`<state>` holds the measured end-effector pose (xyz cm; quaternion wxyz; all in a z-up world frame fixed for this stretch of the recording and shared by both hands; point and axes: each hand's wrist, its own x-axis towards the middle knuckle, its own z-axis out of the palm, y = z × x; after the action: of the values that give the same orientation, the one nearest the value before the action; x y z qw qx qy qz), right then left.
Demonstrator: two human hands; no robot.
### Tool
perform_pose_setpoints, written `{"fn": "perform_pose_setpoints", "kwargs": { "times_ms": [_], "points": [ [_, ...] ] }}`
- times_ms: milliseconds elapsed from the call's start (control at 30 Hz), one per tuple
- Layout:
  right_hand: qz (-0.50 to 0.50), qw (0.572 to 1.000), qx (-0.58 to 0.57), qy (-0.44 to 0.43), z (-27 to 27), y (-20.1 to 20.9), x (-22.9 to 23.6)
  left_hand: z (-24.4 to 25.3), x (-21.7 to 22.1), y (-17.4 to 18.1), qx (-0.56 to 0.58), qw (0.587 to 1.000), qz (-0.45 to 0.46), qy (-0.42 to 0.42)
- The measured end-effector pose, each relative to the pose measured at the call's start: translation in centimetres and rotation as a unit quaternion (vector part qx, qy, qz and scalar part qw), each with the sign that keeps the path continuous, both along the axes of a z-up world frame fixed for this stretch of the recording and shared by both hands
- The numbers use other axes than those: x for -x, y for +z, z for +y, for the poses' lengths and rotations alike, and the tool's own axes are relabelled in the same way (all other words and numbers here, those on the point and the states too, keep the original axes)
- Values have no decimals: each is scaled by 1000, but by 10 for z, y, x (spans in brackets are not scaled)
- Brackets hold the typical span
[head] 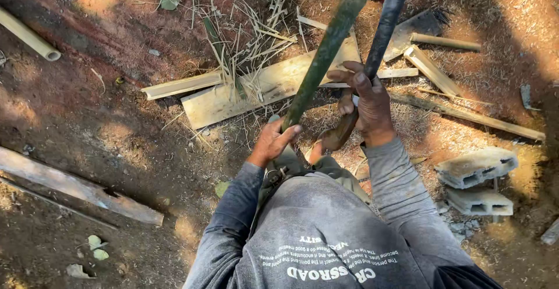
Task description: Splitting and stripping bamboo stalks using a machete in an outdoor work area.
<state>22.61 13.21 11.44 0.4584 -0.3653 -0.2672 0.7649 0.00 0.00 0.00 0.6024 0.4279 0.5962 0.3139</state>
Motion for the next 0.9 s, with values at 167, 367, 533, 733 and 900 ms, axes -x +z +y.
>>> {"fn": "perform_pose_setpoints", "kwargs": {
  "times_ms": [167, 367, 533, 733, 900],
  "points": [
    [24, 997, -27, 69, 20, -20, 59, 8, 26, -8, -83, 990, 107, -32],
    [-139, 961, -43, 237, 28, -100, 84, 39, 81, 51, -119, 985, -16, 121],
    [-261, 870, -57, 415, 47, -172, 101, 61, 97, 71, -20, 995, 59, 80],
    [-402, 765, -285, 415, 91, -247, 124, 43, 69, -83, 55, 955, 273, 105],
    [-450, 749, -258, 413, 99, -300, 111, 57, 36, -194, 45, 893, 199, 401]
  ]
}}
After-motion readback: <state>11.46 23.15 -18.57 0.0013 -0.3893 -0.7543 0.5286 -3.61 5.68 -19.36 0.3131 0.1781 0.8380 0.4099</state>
